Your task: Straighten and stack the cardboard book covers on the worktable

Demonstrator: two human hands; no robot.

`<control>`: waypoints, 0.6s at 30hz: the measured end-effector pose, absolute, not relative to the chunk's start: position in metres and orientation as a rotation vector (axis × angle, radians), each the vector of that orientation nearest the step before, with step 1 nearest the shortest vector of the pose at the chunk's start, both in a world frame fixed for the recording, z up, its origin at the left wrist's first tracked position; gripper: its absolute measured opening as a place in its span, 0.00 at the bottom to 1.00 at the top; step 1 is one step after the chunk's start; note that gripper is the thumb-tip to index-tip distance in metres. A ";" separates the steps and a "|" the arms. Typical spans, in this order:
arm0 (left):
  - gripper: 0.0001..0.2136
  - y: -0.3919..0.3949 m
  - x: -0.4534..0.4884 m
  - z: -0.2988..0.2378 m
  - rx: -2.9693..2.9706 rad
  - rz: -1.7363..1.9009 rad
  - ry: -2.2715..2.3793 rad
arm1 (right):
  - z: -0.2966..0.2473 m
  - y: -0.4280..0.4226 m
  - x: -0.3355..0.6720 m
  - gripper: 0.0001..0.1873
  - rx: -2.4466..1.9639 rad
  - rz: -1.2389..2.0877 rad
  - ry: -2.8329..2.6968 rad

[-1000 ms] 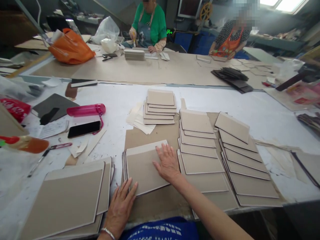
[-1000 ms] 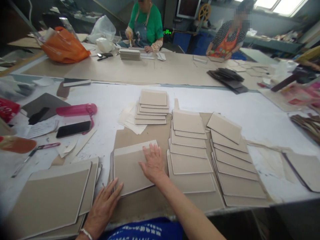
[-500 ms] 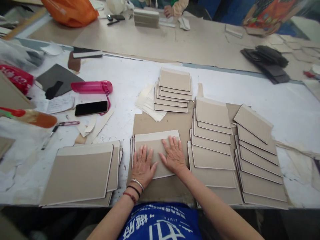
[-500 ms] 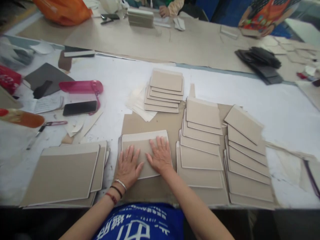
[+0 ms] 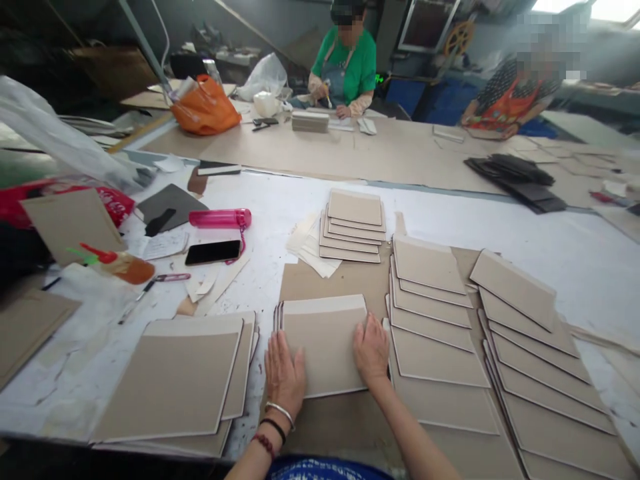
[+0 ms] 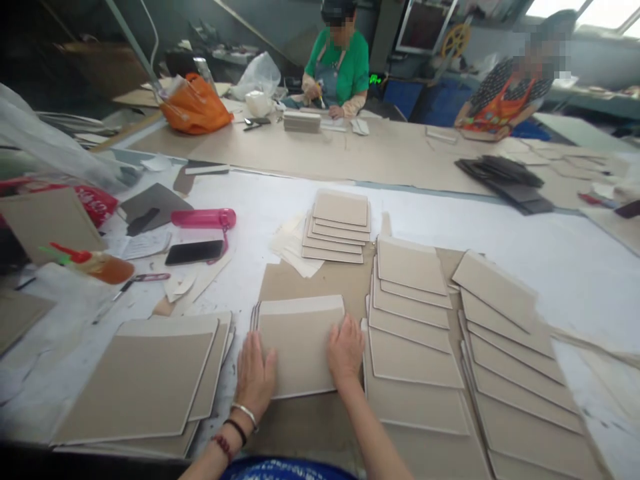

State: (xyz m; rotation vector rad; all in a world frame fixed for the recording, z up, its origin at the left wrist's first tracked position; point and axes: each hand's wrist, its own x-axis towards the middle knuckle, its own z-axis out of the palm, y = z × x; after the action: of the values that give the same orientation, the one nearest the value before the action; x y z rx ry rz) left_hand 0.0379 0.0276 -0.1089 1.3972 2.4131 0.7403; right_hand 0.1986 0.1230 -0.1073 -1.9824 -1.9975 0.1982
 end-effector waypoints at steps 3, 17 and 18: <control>0.29 0.023 0.036 -0.113 1.126 0.785 2.345 | -0.110 0.128 0.201 0.28 -1.986 0.396 -1.928; 0.25 0.021 0.028 -0.081 0.810 1.049 1.961 | -0.077 0.102 0.179 0.31 -1.823 0.183 -2.192; 0.25 0.020 0.026 -0.081 0.811 1.041 1.956 | -0.075 0.092 0.170 0.32 -1.712 0.144 -2.313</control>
State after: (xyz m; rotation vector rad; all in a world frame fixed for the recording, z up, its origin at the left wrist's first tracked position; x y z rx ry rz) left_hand 0.0256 0.0204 -0.0807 0.8106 1.9564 1.0413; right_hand 0.1702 0.0922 -0.0746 -1.7116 -2.3125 0.1445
